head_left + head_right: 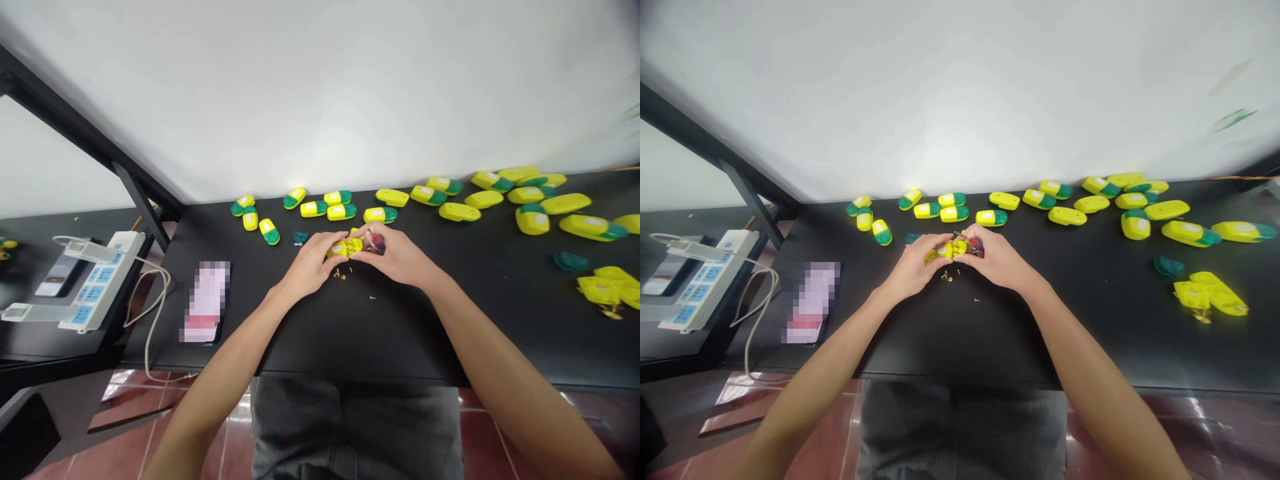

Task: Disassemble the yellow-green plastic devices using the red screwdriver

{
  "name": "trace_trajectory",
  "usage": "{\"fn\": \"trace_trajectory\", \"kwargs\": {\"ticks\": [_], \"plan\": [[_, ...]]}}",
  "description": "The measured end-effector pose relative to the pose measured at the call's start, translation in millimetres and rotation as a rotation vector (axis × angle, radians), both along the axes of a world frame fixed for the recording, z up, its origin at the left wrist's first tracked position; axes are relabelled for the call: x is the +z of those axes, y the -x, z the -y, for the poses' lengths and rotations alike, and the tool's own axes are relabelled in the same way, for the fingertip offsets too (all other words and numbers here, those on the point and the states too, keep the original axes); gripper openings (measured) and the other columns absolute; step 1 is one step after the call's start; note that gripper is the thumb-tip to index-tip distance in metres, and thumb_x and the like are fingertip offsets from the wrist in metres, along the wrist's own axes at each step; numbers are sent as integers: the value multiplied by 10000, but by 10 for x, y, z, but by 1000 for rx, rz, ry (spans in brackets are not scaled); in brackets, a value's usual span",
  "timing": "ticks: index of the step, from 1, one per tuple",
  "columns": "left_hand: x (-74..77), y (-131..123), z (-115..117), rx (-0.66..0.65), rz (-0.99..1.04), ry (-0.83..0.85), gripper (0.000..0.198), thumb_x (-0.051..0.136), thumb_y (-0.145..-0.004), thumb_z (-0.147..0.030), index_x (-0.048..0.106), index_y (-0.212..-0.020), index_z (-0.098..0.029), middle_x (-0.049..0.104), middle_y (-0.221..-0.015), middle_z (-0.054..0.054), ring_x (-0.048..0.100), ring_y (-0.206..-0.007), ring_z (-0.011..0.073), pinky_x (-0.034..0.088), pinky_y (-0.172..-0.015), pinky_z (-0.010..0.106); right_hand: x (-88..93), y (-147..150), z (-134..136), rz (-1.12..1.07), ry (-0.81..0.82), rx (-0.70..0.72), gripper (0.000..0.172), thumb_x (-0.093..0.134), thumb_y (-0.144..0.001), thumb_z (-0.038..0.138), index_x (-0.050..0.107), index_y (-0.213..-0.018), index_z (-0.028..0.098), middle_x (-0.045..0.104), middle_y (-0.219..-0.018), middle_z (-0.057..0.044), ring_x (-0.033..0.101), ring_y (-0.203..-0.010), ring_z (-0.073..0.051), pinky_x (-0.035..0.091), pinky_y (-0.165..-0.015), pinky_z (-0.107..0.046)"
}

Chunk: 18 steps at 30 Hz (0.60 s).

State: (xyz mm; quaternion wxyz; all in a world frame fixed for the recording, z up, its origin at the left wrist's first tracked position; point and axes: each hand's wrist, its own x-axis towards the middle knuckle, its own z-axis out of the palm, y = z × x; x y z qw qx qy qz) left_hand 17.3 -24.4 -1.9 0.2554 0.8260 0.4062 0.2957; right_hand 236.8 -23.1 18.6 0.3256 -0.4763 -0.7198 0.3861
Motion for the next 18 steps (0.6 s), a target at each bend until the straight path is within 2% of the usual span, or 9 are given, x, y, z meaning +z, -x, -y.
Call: {"fn": "trace_trajectory", "kwargs": {"ticks": [5,9,12,15,18], "plan": [[-36,27,-26,-1,48,17,547,673,-977,-291,498,-1495,-265,658,-1367,115,635,-1265,244,519,-1088,435,-12,-46,-37,17,-14,-62,432,714,-819,631,514,-809,249,729,-942,-74,578,-719,-210,477,-696,-378],[-74,54,-60,36,105,65,537,669,-981,-322,508,-1488,-248,718,-1259,100,669,-1192,231,530,-1054,423,-25,-101,-64,-20,-7,-97,393,736,-808,540,467,-790,254,744,-1103,-111,654,-922,-275,506,-765,-403],[-70,65,-67,64,97,96,540,682,-973,-350,521,-1474,-226,742,-1221,94,679,-1160,223,519,-1054,413,-34,-110,-64,-35,21,-96,400,743,-805,531,451,-794,258,733,-1133,-113,659,-1000,-295,509,-764,-402],[-52,65,-59,66,85,99,539,689,-968,-359,531,-1466,-229,747,-1224,90,682,-1149,217,517,-1048,401,-52,-102,-56,-52,38,-83,451,750,-805,584,437,-792,260,733,-1153,-107,661,-1001,-294,517,-766,-410],[-45,53,-47,76,93,87,517,693,-967,-358,548,-1450,-242,752,-1216,84,689,-1134,216,519,-1039,396,-89,-102,-53,-71,48,-70,483,751,-800,636,454,-790,256,735,-1190,-101,667,-924,-271,536,-787,-432]]}}
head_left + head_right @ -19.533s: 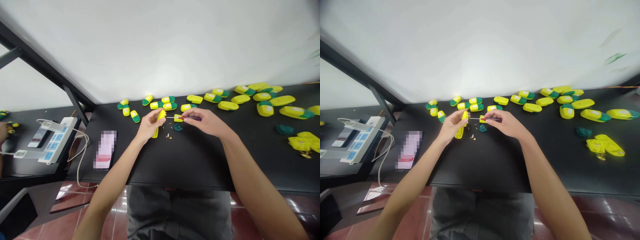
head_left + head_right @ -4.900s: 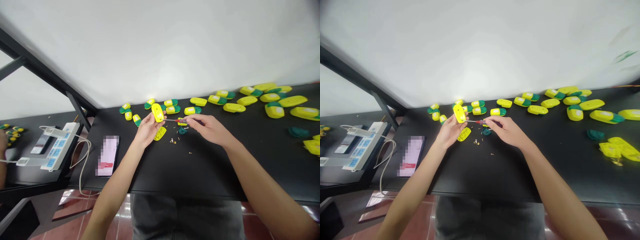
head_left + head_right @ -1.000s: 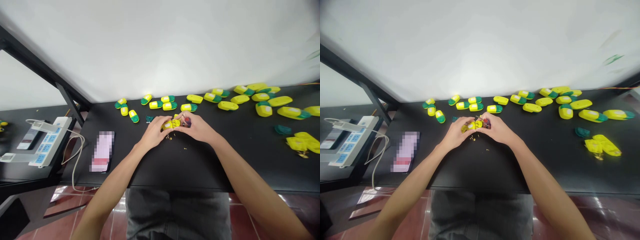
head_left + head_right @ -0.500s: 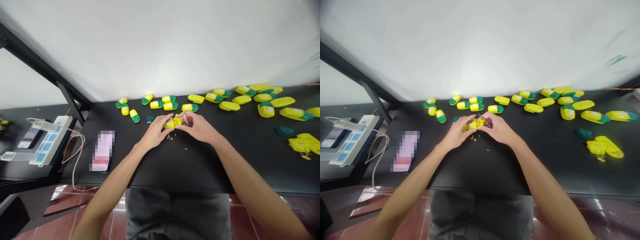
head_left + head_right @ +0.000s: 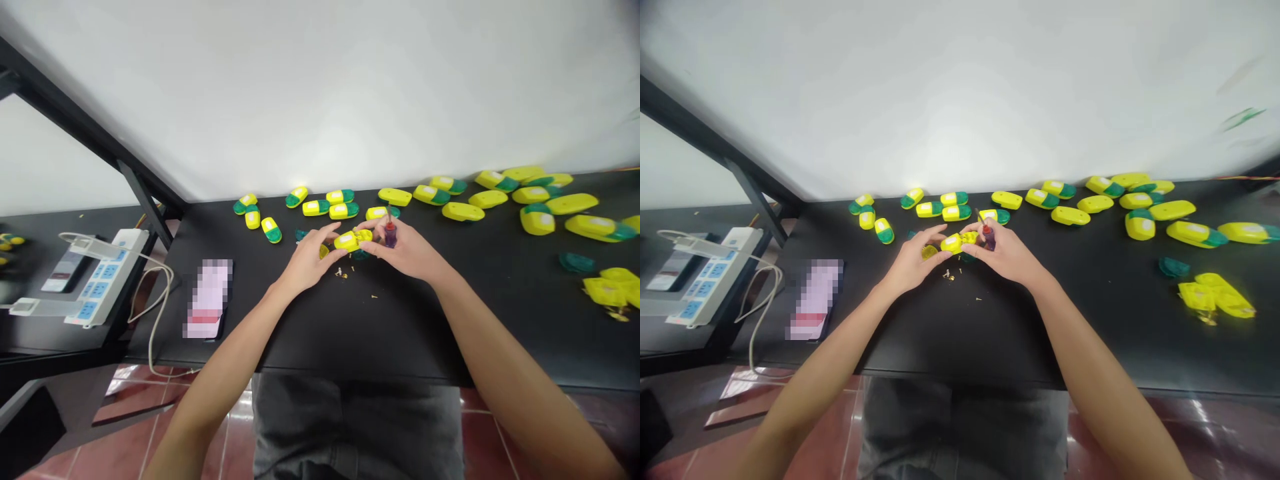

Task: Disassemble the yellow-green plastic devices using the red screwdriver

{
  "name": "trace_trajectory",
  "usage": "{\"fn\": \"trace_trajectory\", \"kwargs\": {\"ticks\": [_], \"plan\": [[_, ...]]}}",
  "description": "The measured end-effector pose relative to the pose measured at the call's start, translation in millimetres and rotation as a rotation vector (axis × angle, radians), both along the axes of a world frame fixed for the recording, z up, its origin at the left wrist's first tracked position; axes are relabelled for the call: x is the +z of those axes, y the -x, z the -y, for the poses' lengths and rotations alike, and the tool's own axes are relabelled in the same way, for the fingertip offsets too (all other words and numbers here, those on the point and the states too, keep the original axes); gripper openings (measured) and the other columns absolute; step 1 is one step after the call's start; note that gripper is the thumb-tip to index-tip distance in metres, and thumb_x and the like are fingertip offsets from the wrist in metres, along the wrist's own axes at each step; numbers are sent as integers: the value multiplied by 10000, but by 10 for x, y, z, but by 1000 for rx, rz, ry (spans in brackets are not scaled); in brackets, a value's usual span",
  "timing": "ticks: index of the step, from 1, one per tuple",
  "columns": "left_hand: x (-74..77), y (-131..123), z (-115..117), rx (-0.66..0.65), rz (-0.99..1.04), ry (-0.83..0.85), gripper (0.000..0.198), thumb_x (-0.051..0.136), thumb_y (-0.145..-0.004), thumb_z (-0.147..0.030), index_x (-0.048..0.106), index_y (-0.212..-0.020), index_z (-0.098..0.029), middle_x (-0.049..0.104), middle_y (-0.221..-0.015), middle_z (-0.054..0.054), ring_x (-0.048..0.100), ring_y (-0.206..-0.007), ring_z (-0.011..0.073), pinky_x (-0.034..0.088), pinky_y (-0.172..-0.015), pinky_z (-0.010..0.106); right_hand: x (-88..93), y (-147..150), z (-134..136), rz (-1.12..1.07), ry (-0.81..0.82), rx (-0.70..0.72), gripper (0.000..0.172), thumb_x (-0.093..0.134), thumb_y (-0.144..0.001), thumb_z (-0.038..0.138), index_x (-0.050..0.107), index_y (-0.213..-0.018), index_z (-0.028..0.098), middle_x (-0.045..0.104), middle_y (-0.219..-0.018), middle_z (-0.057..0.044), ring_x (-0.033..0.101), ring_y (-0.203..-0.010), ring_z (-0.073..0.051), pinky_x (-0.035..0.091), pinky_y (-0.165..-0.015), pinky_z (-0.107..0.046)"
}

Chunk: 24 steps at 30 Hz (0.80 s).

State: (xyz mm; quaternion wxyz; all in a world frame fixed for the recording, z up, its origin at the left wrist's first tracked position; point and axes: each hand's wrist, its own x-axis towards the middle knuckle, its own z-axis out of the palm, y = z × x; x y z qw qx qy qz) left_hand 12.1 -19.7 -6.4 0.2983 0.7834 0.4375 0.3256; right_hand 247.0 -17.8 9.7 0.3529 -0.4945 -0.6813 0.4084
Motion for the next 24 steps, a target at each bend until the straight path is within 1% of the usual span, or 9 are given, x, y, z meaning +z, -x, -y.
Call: {"fn": "trace_trajectory", "kwargs": {"ticks": [4,5,7,10,13,15,18,21,24], "plan": [[9,-24,31,21,-17,-17,493,691,-973,-375,559,-1429,-243,757,-1217,72,689,-1132,214,519,-1044,397,-59,-13,-3,-4,25,-2,464,781,-761,656,559,-858,260,742,-1106,-101,683,-930,-302,551,-858,-483],[16,-29,41,29,-34,-29,486,689,-975,-372,560,-1426,-244,758,-1219,68,685,-1139,215,516,-1052,403,-68,-15,-3,18,36,-13,460,781,-755,655,561,-855,264,740,-1068,-100,683,-911,-310,553,-836,-491],[34,-37,62,42,-69,-43,473,679,-983,-368,560,-1424,-246,760,-1222,65,674,-1162,220,509,-1070,415,-76,-13,2,65,39,-56,461,771,-746,654,530,-818,267,733,-1018,-99,683,-891,-318,547,-826,-501],[63,-46,93,39,-96,-36,470,665,-990,-385,562,-1421,-229,756,-1236,79,660,-1183,232,503,-1081,425,-68,-2,19,110,48,-109,531,775,-717,660,422,-746,265,740,-1079,-113,682,-972,-322,533,-893,-503],[78,-54,116,35,-96,-33,463,658,-994,-389,567,-1415,-217,755,-1232,86,659,-1173,238,509,-1064,420,-58,12,38,142,30,-158,637,762,-673,753,356,-689,263,754,-1073,-133,681,-957,-316,536,-875,-492],[78,-58,125,42,-99,-41,448,647,-1001,-394,572,-1410,-227,752,-1234,84,662,-1159,240,509,-1054,422,-52,26,48,162,14,-182,673,735,-640,837,383,-670,264,761,-1044,-133,684,-956,-319,540,-863,-488],[71,-64,130,43,-100,-55,448,630,-1008,-415,572,-1405,-215,749,-1230,87,662,-1145,240,508,-1042,407,-34,53,57,177,29,-214,760,680,-538,960,394,-651,265,774,-1025,-131,693,-925,-324,539,-841,-499],[65,-71,132,50,-111,-71,461,617,-1011,-426,571,-1405,-190,748,-1214,99,661,-1134,244,511,-1025,400,-9,74,65,188,45,-248,824,629,-460,1025,371,-644,264,781,-1054,-134,700,-923,-330,534,-832,-506],[69,-77,136,62,-126,-80,462,616,-1012,-426,583,-1395,-171,754,-1194,108,660,-1133,245,517,-1008,397,-8,73,69,239,23,-258,831,570,-464,1057,382,-640,267,775,-991,-135,703,-906,-334,535,-780,-492]]}}
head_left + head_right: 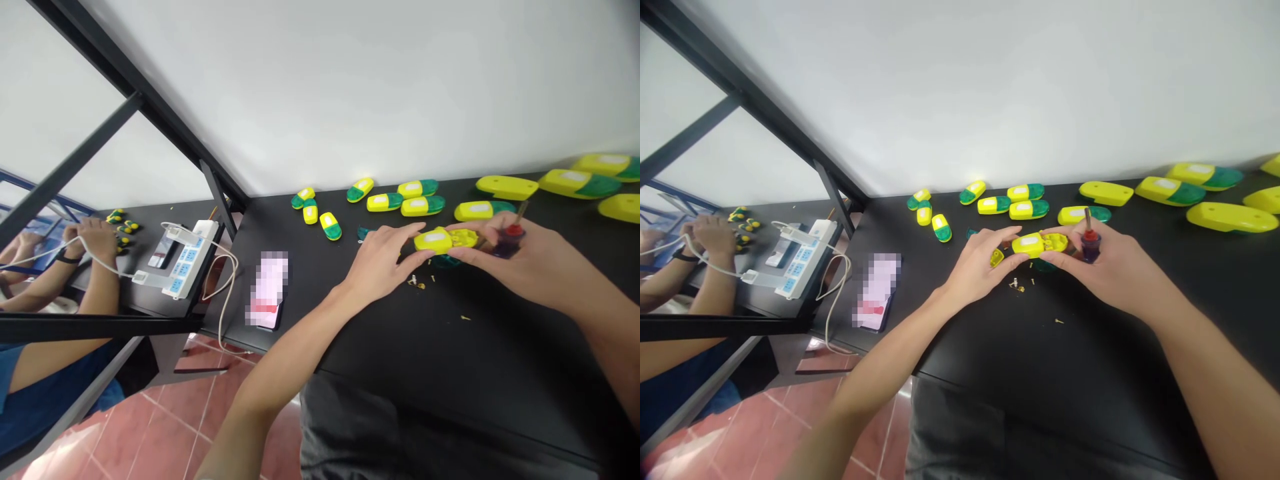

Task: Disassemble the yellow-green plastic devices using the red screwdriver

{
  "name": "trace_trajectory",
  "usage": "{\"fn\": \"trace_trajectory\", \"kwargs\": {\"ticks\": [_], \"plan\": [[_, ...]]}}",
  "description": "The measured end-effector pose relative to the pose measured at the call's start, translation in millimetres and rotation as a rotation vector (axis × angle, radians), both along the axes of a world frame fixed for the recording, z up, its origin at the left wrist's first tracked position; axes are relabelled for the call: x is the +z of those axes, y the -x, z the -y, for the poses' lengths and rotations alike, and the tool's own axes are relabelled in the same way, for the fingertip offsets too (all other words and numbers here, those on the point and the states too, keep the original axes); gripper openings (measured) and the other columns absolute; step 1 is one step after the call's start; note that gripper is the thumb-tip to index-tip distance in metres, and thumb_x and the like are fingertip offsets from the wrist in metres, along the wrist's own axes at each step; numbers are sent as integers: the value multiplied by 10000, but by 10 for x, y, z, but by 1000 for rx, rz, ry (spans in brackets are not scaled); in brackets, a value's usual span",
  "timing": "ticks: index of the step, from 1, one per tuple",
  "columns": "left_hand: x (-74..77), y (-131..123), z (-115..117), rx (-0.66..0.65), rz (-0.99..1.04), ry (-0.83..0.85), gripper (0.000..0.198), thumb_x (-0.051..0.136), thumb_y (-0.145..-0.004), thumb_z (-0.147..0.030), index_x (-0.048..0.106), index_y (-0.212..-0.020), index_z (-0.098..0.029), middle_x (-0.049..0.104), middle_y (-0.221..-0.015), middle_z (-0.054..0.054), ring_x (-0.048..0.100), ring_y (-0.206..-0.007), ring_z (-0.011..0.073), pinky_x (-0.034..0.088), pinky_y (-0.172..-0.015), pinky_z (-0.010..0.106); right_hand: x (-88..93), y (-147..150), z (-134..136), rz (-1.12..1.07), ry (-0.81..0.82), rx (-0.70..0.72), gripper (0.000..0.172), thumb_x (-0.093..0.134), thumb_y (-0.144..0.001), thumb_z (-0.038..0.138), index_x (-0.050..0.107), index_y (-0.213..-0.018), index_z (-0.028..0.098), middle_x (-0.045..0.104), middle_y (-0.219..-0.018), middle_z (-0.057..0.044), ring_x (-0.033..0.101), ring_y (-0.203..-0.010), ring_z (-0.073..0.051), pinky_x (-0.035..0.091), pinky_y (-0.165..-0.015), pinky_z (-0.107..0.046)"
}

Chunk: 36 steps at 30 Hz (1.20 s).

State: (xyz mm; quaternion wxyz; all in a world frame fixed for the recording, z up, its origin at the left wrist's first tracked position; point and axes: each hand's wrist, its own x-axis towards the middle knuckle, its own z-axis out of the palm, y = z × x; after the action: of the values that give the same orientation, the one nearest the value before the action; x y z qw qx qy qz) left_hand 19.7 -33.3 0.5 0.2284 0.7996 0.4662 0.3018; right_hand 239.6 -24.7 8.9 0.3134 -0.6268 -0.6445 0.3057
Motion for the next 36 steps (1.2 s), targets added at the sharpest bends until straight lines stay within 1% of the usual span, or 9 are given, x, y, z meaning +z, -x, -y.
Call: {"fn": "trace_trajectory", "kwargs": {"ticks": [2,7,13,18,21,25,28,31,36], "plan": [[13,-1,7,1,-5,6,465,620,-1009,-434,585,-1400,-186,758,-1199,98,661,-1139,236,519,-1014,393,-21,-9,-2,0,-20,14,825,557,-489,1057,377,-645,267,771,-964,-127,710,-919,-336,541,-780,-487],[59,-1,35,13,-10,50,497,626,-1002,-464,574,-1434,-223,761,-1220,71,660,-1157,221,514,-1045,388,-78,-40,-17,-18,-34,61,757,621,-596,957,342,-675,258,785,-1093,-109,712,-980,-330,553,-851,-499],[24,-5,23,-6,-19,7,496,616,-1008,-455,580,-1428,-194,753,-1226,73,651,-1167,209,504,-1048,358,-94,-45,-19,-15,-41,69,621,680,-688,775,335,-683,259,784,-1100,-106,709,-954,-311,572,-785,-461],[12,-12,18,-6,-13,-50,466,623,-1003,-464,611,-1381,-194,763,-1192,78,664,-1117,211,521,-1026,375,-81,-44,-20,-57,-29,88,574,697,-709,723,349,-680,268,764,-907,-89,715,-929,-306,573,-763,-450],[32,-13,37,-20,25,-58,452,610,-1010,-463,607,-1369,-190,745,-1238,90,660,-1147,219,518,-1043,381,-47,-39,-15,-91,-20,91,583,703,-680,750,361,-669,279,722,-766,-73,709,-885,-303,570,-731,-437],[29,-10,48,-101,45,-57,480,591,-1021,-450,547,-1416,-180,668,-1384,123,607,-1279,244,493,-1097,394,-23,-22,-9,-2,41,91,667,653,-625,881,360,-656,283,670,-651,-55,686,-825,-300,548,-746,-454],[3,-5,34,-157,25,-26,456,540,-1047,-429,519,-1436,-192,646,-1398,127,598,-1293,249,481,-1111,406,-22,-5,-10,41,105,126,705,611,-592,950,403,-665,280,670,-661,-56,678,-826,-298,530,-722,-433],[-19,0,17,-186,15,14,428,496,-1064,-412,509,-1443,-213,639,-1389,126,600,-1288,253,483,-1109,419,-20,7,-11,30,135,118,729,649,-550,945,383,-671,277,675,-656,-44,676,-832,-293,523,-752,-428],[-24,11,6,-174,44,9,400,477,-1070,-358,515,-1438,-204,635,-1374,131,584,-1291,249,471,-1119,407,-20,3,-9,9,92,69,734,675,-516,942,419,-645,266,676,-733,-61,656,-814,-287,527,-757,-444]]}}
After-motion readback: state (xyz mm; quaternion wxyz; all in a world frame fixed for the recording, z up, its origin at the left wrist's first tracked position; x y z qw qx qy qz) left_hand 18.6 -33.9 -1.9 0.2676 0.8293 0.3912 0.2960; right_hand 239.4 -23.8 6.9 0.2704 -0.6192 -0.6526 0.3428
